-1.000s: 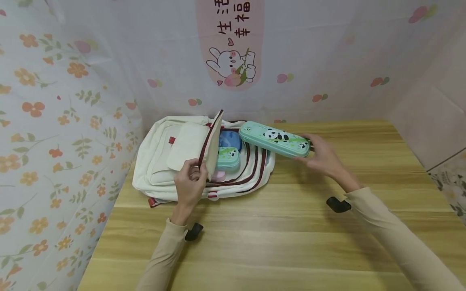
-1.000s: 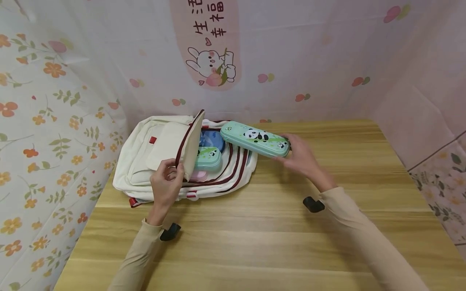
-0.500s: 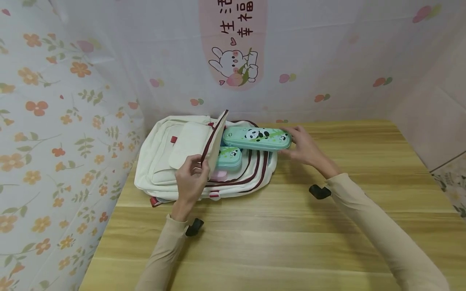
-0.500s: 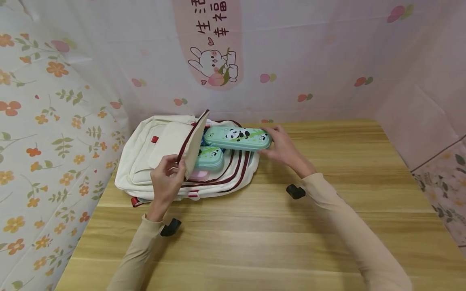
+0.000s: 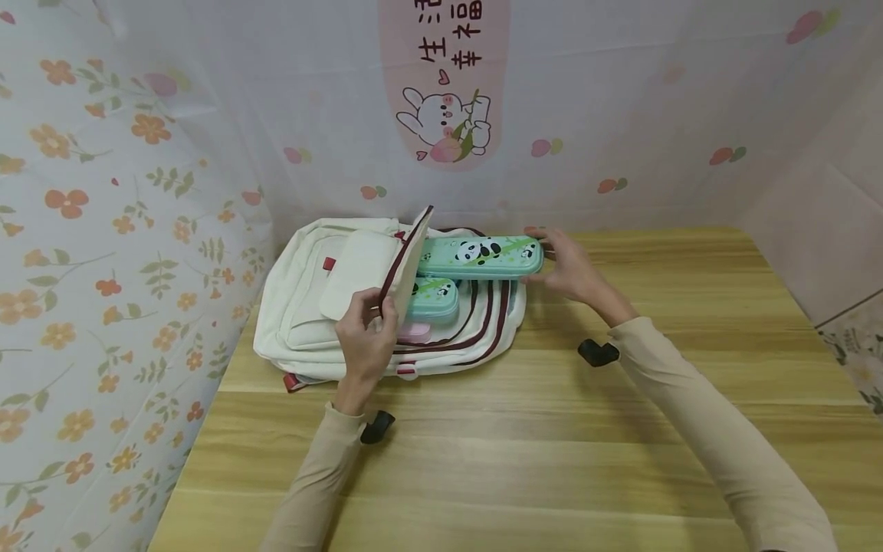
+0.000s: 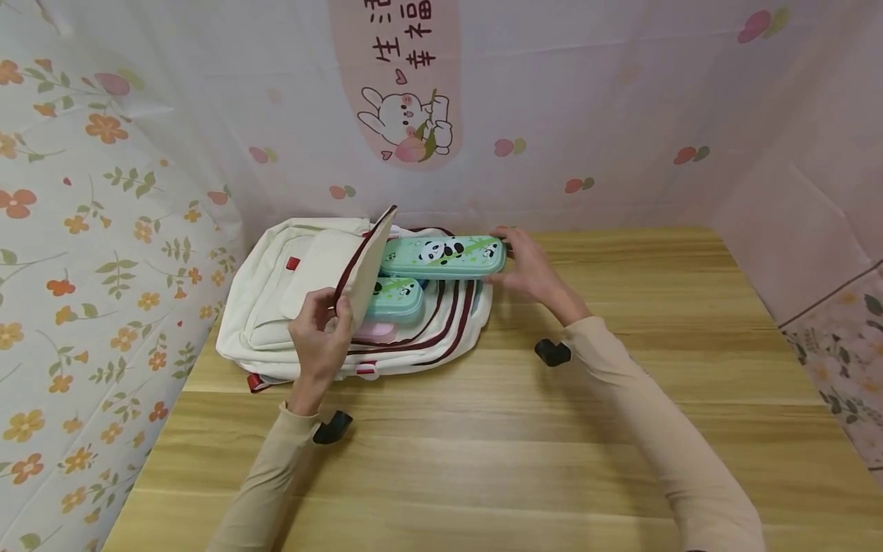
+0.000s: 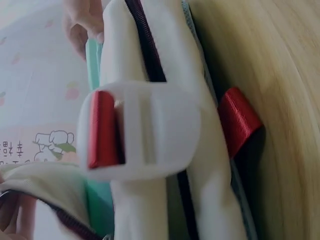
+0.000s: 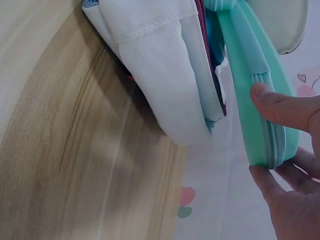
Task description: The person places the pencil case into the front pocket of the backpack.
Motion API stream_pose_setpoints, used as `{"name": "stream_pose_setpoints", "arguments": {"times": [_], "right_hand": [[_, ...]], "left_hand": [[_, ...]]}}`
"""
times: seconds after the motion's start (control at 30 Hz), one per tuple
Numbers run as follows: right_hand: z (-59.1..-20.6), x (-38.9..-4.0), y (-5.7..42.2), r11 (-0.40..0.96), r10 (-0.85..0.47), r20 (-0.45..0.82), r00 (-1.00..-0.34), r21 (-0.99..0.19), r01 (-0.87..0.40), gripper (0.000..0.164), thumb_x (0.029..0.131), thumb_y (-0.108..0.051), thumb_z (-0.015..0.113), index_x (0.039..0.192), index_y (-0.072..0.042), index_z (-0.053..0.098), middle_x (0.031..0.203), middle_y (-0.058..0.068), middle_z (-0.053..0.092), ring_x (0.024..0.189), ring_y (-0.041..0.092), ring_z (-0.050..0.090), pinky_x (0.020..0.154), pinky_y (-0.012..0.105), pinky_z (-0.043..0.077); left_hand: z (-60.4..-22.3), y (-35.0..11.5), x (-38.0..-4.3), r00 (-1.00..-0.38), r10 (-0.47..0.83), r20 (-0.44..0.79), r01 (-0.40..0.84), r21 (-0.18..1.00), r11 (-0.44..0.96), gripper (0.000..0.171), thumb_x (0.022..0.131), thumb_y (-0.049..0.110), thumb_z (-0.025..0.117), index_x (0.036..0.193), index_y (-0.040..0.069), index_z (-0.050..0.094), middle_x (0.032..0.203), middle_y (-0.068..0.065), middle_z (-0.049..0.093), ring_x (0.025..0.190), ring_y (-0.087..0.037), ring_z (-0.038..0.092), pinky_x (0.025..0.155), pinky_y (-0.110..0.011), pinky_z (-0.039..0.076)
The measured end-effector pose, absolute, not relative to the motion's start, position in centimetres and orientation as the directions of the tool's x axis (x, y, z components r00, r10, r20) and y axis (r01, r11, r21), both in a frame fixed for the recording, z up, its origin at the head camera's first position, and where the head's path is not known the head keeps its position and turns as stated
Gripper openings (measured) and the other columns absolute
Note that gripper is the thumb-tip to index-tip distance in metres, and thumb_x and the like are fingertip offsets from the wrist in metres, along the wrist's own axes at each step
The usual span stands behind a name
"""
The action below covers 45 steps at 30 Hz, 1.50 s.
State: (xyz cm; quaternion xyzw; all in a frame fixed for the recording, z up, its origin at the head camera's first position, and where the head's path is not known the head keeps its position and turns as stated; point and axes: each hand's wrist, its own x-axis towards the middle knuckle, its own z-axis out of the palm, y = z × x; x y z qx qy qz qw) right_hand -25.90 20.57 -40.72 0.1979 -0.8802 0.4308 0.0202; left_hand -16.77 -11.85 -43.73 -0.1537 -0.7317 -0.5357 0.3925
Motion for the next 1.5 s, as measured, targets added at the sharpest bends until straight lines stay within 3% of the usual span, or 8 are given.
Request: {"name": "stream_pose_setpoints", "arguments": {"times": [0.43, 0.93, 1.23, 1.5], "right_hand": [[-40.8, -27.0, 20.0, 0.561, -0.342, 0.15, -0.928, -0.759, -0.33, 0.081, 0.077, 0.004, 0.084, 0.148, 0.004, 0.045, 0.143, 0.028, 0.049, 0.133, 0.047, 0.051, 0.113, 0.054, 0.046], [-41.2, -27.7, 18.4, 0.577, -0.384, 0.152, -0.911, -0.731, -0.365, 0.082, 0.077, 0.0, 0.085, 0.147, 0.008, 0.044, 0.142, 0.029, 0.049, 0.13, 0.045, 0.052, 0.111, 0.052, 0.049], [-41.5, -28.0, 17.5, 0.577, -0.395, 0.174, -0.902, -0.717, -0.392, 0.082, 0.073, 0.001, 0.088, 0.143, 0.012, 0.047, 0.13, 0.029, 0.051, 0.123, 0.043, 0.055, 0.109, 0.05, 0.051], [-41.6, -28.0, 17.1, 0.586, -0.378, 0.118, -0.918, -0.737, -0.336, 0.087, 0.075, -0.001, 0.087, 0.146, 0.012, 0.04, 0.146, 0.032, 0.047, 0.131, 0.048, 0.054, 0.109, 0.052, 0.05]], "left_hand": [[-44.4, -11.5, -17.6, -0.592, -0.219, 0.775, 0.707, 0.631, 0.32, 0.011, 0.089, -0.013, 0.059, 0.098, -0.018, 0.061, 0.085, -0.03, 0.068, 0.084, -0.007, 0.065, 0.078, -0.012, 0.059], [-44.3, -11.6, -17.8, -0.608, -0.147, 0.78, 0.736, 0.624, 0.262, 0.012, 0.088, -0.017, 0.059, 0.1, -0.019, 0.06, 0.088, -0.033, 0.067, 0.086, -0.006, 0.065, 0.077, -0.012, 0.059], [-44.3, -11.5, -17.9, -0.62, -0.144, 0.772, 0.737, 0.635, 0.233, 0.013, 0.087, -0.019, 0.058, 0.099, -0.02, 0.059, 0.09, -0.035, 0.066, 0.094, -0.005, 0.067, 0.082, -0.016, 0.061], [-44.5, -11.6, -18.1, -0.617, -0.129, 0.776, 0.745, 0.63, 0.22, 0.014, 0.085, -0.022, 0.058, 0.099, -0.021, 0.059, 0.09, -0.035, 0.066, 0.094, -0.007, 0.067, 0.081, -0.018, 0.061]]}}
